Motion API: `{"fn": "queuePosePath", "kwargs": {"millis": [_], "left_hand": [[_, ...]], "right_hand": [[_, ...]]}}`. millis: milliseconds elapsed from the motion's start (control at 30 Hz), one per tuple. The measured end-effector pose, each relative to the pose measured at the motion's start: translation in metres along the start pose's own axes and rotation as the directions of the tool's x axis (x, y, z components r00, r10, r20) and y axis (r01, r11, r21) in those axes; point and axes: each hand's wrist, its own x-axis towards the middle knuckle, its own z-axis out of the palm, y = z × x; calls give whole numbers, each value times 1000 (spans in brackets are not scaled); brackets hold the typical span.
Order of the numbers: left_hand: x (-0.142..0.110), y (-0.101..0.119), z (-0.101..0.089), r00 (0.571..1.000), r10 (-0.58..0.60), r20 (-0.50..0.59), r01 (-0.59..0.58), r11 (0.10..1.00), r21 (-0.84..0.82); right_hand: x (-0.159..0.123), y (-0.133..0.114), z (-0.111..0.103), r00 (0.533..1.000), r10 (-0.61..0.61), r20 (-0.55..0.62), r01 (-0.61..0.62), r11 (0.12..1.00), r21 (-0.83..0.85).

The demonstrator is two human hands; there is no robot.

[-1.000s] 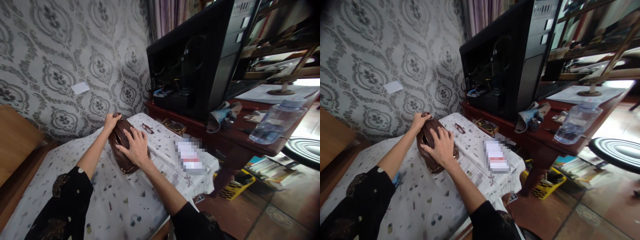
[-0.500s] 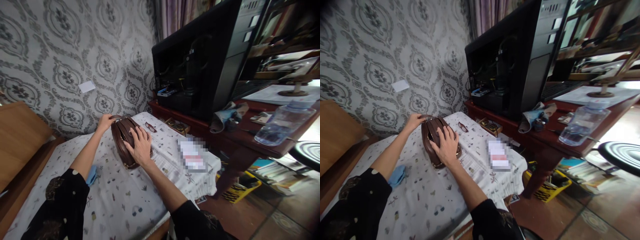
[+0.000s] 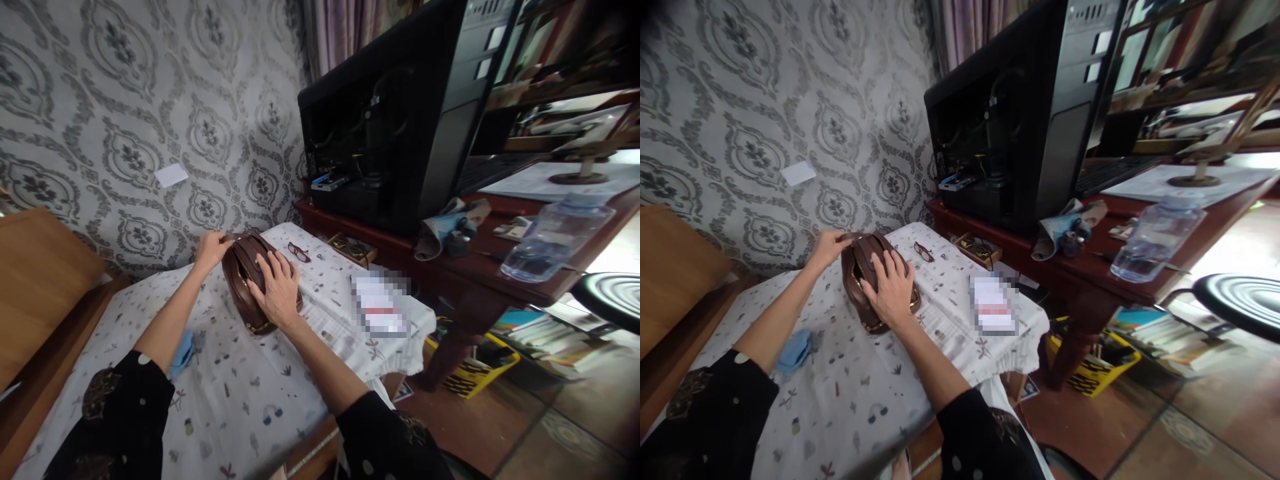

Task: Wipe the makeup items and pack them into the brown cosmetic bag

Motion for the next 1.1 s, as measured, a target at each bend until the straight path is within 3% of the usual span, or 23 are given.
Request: {"fn": "queuePosePath", "kwargs": {"millis": [333, 600, 800, 1100], "left_hand": [[-12, 14, -6, 999, -1, 32, -1, 998, 58], [-3, 23, -6, 996, 52, 68, -58, 994, 88], [5, 34, 8, 989, 93, 112, -104, 990, 93], [32, 47, 29, 993, 59, 107, -61, 998, 23]], "right_hand": [[-1, 1, 2, 1000, -6, -15, 6, 1000, 2], [-1, 2, 3, 999, -14, -41, 15, 1000, 25], [-2, 1, 2, 999, -21, -31, 22, 1000, 21], [-1, 0, -1, 999, -24, -33, 25, 999, 22]]}}
